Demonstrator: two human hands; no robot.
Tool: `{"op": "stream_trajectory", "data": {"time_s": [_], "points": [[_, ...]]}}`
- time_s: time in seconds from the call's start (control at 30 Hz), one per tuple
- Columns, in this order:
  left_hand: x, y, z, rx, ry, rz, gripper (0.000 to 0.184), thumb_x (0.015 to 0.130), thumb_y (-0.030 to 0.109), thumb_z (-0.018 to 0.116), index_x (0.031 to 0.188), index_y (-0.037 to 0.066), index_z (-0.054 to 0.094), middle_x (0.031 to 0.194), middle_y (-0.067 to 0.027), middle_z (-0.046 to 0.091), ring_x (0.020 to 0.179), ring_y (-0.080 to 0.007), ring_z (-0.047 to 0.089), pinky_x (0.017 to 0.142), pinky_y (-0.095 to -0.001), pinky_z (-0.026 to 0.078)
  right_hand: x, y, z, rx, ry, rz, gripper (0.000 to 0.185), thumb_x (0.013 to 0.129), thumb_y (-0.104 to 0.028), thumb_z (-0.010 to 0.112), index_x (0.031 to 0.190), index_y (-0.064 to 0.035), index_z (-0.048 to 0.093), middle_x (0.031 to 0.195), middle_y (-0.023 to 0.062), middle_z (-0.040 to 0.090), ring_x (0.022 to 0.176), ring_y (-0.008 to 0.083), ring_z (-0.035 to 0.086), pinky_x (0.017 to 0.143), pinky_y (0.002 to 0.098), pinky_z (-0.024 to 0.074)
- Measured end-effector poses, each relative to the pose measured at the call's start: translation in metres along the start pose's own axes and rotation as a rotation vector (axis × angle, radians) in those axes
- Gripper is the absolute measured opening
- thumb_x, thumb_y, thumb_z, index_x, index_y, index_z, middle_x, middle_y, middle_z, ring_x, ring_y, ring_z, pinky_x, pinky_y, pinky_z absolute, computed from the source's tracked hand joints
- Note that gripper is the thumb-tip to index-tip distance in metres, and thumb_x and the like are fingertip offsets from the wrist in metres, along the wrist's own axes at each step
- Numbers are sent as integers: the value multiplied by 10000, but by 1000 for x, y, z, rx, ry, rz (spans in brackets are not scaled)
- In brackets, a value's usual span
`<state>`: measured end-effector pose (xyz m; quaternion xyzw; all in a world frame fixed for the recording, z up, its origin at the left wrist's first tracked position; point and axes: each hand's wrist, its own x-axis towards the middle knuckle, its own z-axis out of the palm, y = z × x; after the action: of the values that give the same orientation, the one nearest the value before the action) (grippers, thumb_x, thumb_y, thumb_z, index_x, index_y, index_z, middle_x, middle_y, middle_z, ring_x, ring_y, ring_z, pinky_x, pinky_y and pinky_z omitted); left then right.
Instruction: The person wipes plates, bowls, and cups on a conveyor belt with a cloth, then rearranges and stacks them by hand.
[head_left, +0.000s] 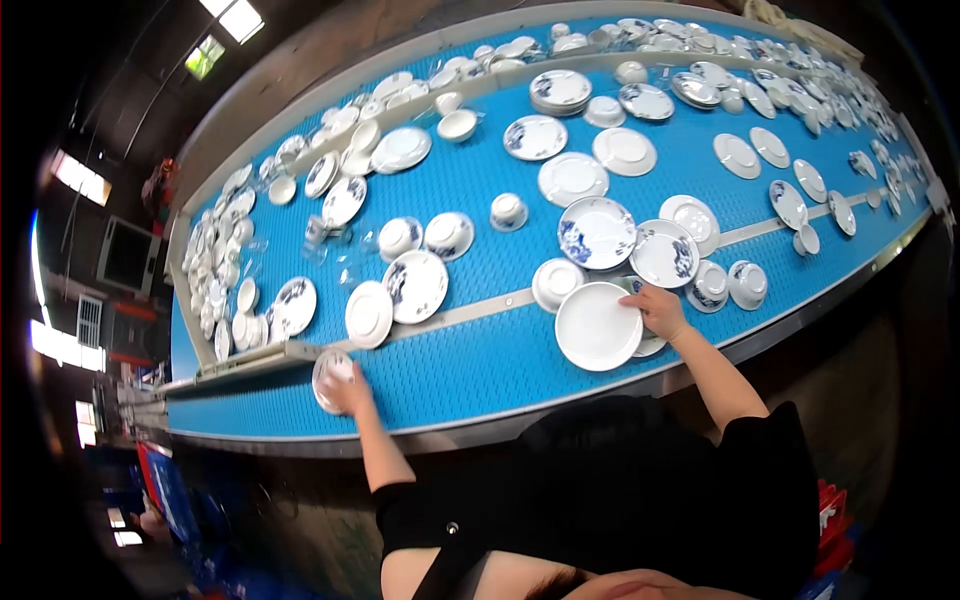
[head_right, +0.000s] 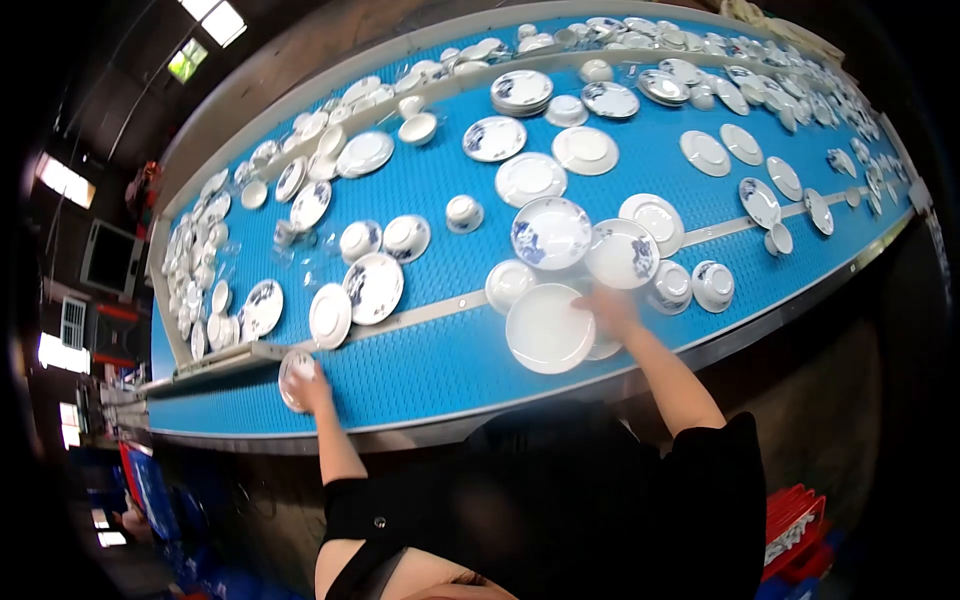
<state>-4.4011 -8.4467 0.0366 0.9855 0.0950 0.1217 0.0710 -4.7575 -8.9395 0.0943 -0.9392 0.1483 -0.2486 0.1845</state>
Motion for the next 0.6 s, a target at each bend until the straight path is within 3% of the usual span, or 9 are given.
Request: {"op": "stream_trajectory", "data": {"time_s": [0.07, 0.33, 0.47, 0.53, 0.6], "points": [[-11, -4, -26, 89, -343, -67, 779, 793, 608, 440, 1348, 79, 304, 1403, -225, 213, 1315, -352, 161, 1040, -537, 107, -4, 28, -21, -92, -4, 7, 264, 647, -69, 636, 864, -217, 668, 677, 23, 519, 632, 216, 547, 537, 326, 446], [-107, 77, -55, 181, -453, 148, 883, 781, 653, 408, 1386, 54, 172, 1424, -252, 104, 1318, -385, 126, 1030, -558, 89, -12, 124, -60, -204, 185, 184, 229, 730, -154, 572, 930, -239, 643, 716, 62, 518, 680, 255, 556, 582, 350, 449], [-173, 133, -48, 85, -432, 389, 992, 723, 639, 521, 1381, 11, 126, 1410, -296, 69, 1313, -428, 81, 1024, -575, 55, -13, 155, -89, -309, 210, 351, 225, 744, -143, 559, 935, -236, 634, 726, 71, 520, 693, 276, 558, 588, 374, 453], [-202, 172, -58, 103, -465, 408, 1050, 688, 656, 546, 1380, -1, 108, 1410, -300, 53, 1316, -430, 58, 1022, -578, 37, -20, 173, -95, -309, 132, 466, 233, 732, -100, 556, 925, -209, 631, 799, 67, 553, 758, 274, 570, 626, 366, 462], [-218, 204, -63, 35, -447, 447, 1135, 601, 691, 598, 1395, 52, 100, 1416, -289, 42, 1327, -408, 36, 1015, -590, 21, -27, 195, -93, -203, 220, 462, 247, 700, -50, 559, 901, -176, 628, 894, 66, 576, 840, 266, 574, 685, 354, 468]]}}
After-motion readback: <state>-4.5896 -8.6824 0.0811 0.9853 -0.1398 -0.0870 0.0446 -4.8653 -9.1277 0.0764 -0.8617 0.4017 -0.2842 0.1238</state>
